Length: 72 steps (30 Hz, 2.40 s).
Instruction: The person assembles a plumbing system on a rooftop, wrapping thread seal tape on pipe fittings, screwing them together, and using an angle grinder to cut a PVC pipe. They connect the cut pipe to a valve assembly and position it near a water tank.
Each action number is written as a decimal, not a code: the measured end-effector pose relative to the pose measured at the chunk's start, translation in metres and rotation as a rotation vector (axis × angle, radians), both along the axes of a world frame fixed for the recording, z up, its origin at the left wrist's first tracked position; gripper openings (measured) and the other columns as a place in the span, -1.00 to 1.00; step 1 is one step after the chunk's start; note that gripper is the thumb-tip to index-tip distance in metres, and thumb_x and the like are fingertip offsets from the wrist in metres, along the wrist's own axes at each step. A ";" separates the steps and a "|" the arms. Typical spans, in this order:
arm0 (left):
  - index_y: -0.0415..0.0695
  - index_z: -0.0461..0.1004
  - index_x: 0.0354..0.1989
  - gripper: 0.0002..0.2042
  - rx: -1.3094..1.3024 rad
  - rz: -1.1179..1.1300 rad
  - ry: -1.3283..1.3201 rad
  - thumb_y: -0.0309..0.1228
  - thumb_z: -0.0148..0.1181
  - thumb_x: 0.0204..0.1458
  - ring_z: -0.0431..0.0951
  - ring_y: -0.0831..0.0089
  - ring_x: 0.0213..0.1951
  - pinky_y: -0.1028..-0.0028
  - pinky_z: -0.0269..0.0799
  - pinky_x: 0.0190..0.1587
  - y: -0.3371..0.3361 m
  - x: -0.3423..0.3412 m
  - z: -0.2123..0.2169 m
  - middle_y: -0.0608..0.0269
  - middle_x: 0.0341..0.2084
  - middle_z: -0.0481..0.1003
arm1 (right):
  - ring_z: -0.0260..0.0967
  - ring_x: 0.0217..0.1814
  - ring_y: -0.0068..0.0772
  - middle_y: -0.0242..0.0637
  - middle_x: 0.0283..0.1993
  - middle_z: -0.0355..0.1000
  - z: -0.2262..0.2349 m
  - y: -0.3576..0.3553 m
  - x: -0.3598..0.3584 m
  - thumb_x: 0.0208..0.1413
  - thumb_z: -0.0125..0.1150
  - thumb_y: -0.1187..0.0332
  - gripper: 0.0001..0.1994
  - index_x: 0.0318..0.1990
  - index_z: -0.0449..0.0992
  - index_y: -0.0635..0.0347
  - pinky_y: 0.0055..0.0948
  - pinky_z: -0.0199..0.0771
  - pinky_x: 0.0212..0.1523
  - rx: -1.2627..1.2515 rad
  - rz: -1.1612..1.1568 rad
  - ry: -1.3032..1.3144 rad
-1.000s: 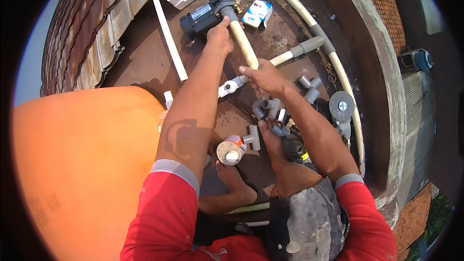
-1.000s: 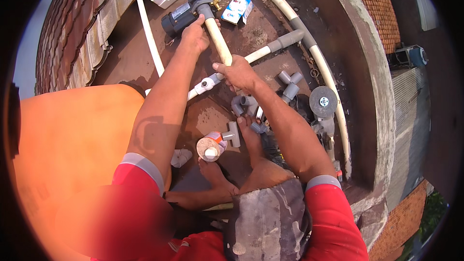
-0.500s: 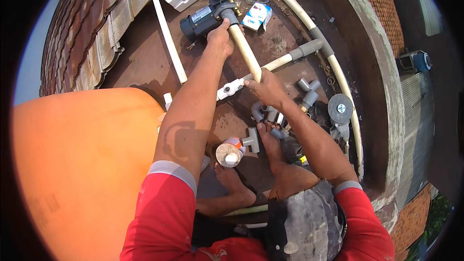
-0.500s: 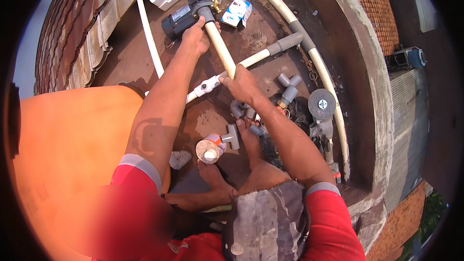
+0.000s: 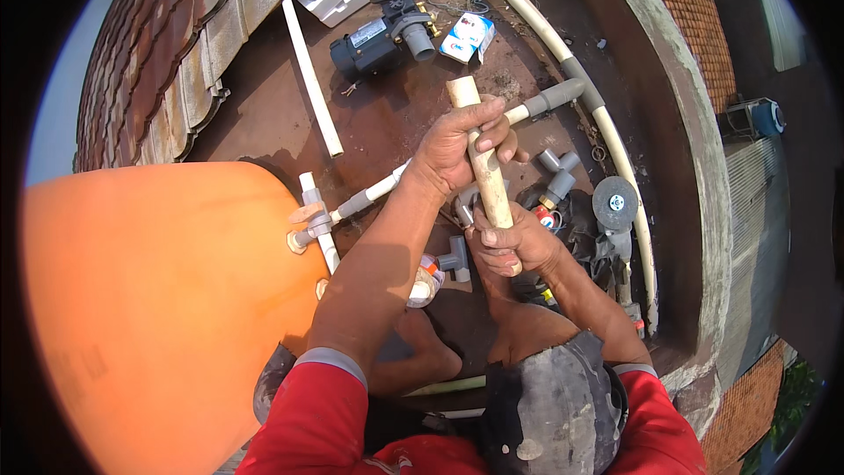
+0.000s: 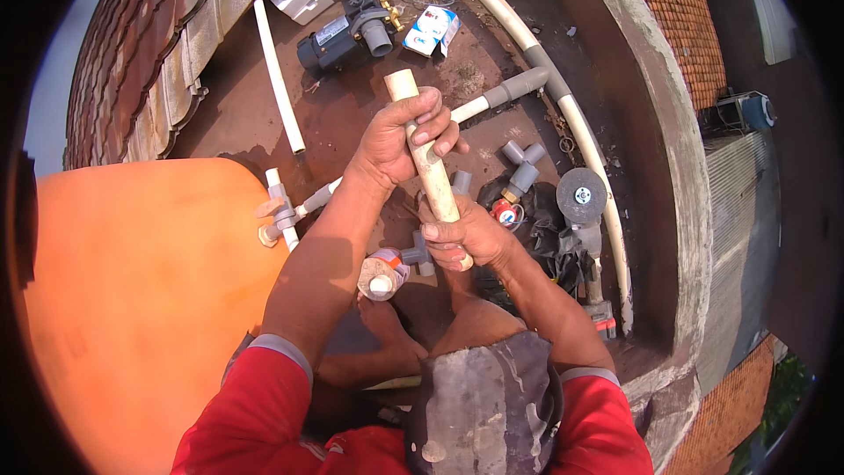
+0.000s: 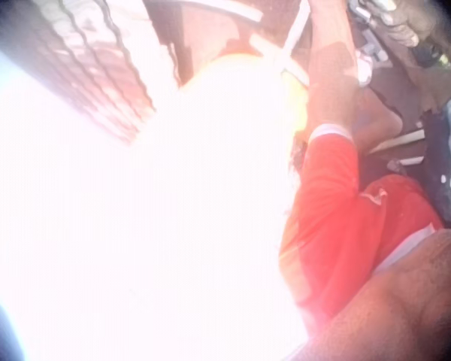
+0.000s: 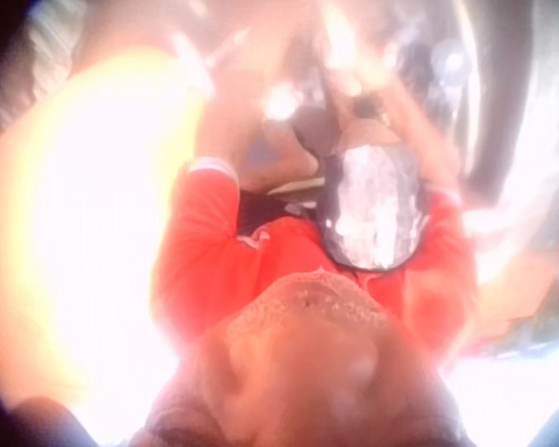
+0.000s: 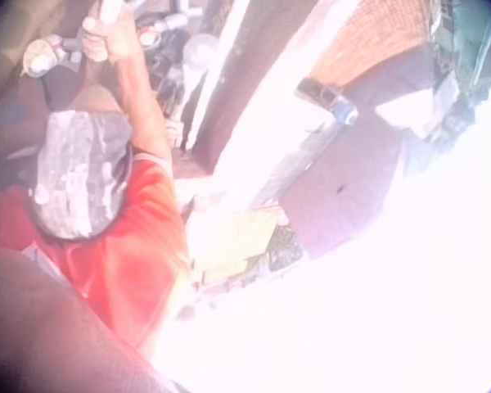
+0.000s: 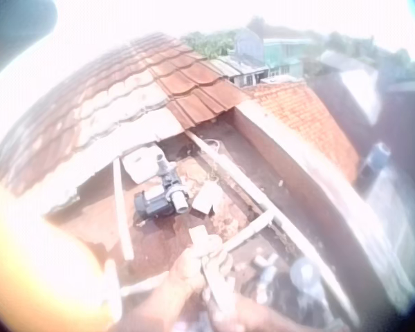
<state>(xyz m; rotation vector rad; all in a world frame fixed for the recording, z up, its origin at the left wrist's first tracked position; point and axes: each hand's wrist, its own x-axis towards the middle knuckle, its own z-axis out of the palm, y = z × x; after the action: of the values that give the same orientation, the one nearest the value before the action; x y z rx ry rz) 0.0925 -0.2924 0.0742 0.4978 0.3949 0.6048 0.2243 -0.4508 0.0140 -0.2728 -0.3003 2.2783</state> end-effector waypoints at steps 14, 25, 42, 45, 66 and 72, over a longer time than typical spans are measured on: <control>-0.30 0.63 -0.14 -0.73 0.360 0.115 0.742 -0.30 0.48 0.32 0.74 0.31 -0.23 0.28 0.66 -0.06 -0.063 0.004 0.019 0.11 -0.42 0.65 | 0.51 -0.50 -0.56 -0.32 -0.39 0.59 0.041 -0.003 0.027 0.22 0.56 0.34 -0.64 0.01 0.56 0.37 -0.48 0.44 -0.52 0.120 -0.013 -0.816; -0.46 0.67 -0.16 -0.70 0.783 -0.620 1.396 -0.40 0.41 0.08 0.74 -0.27 -0.12 -0.01 0.63 -0.05 -0.115 -0.047 0.073 -0.39 -0.30 0.68 | 0.75 0.01 0.08 -0.02 -0.19 0.72 0.111 0.008 0.009 0.04 0.47 0.30 -0.66 -0.04 0.72 0.26 0.10 0.66 0.15 1.550 -0.091 -1.865; -0.35 0.71 -0.11 -0.69 1.026 -0.553 1.588 -0.30 0.43 0.19 0.77 -0.11 -0.26 0.07 0.67 -0.13 -0.140 -0.147 0.068 -0.24 -0.36 0.69 | 0.65 -0.05 0.01 -0.13 -0.18 0.69 0.054 0.052 0.078 0.16 0.43 0.27 -0.83 -0.32 0.83 0.14 -0.07 0.55 0.14 1.174 0.113 -2.227; -0.29 0.73 -0.07 -0.67 0.873 -0.463 1.499 -0.23 0.47 0.20 0.76 0.08 -0.31 0.15 0.63 -0.19 -0.144 -0.139 0.058 -0.15 -0.40 0.69 | 0.63 0.02 0.16 0.00 0.06 0.64 0.091 0.024 0.046 0.33 0.38 0.08 -0.64 -0.01 0.73 0.24 0.12 0.55 0.22 1.045 -0.452 -1.836; -0.37 0.61 -0.02 -0.53 0.396 -0.547 1.164 -0.14 0.50 0.19 0.72 0.19 -0.33 0.20 0.63 -0.24 -0.180 -0.038 0.018 0.06 -0.41 0.63 | 0.64 0.14 -0.39 -0.14 0.14 0.66 0.029 -0.033 0.023 0.59 0.22 0.15 -0.63 0.19 0.57 0.35 -0.33 0.63 0.29 -0.080 -0.414 -0.715; -0.31 0.45 0.34 -0.24 0.520 -0.395 1.217 0.06 0.53 0.20 0.59 0.31 0.10 0.23 0.54 0.12 -0.186 -0.078 0.010 0.04 0.13 0.56 | 0.68 0.15 -0.20 -0.02 0.11 0.62 0.028 -0.046 -0.002 0.62 0.15 0.26 -0.56 0.42 0.31 0.39 -0.21 0.74 0.21 -0.064 -0.234 -0.596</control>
<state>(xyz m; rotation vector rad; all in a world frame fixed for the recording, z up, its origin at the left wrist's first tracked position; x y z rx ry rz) 0.0150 -0.4782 0.0837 1.4037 1.2624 -0.0673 0.2221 -0.4968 0.0424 -0.9723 -0.4691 1.9346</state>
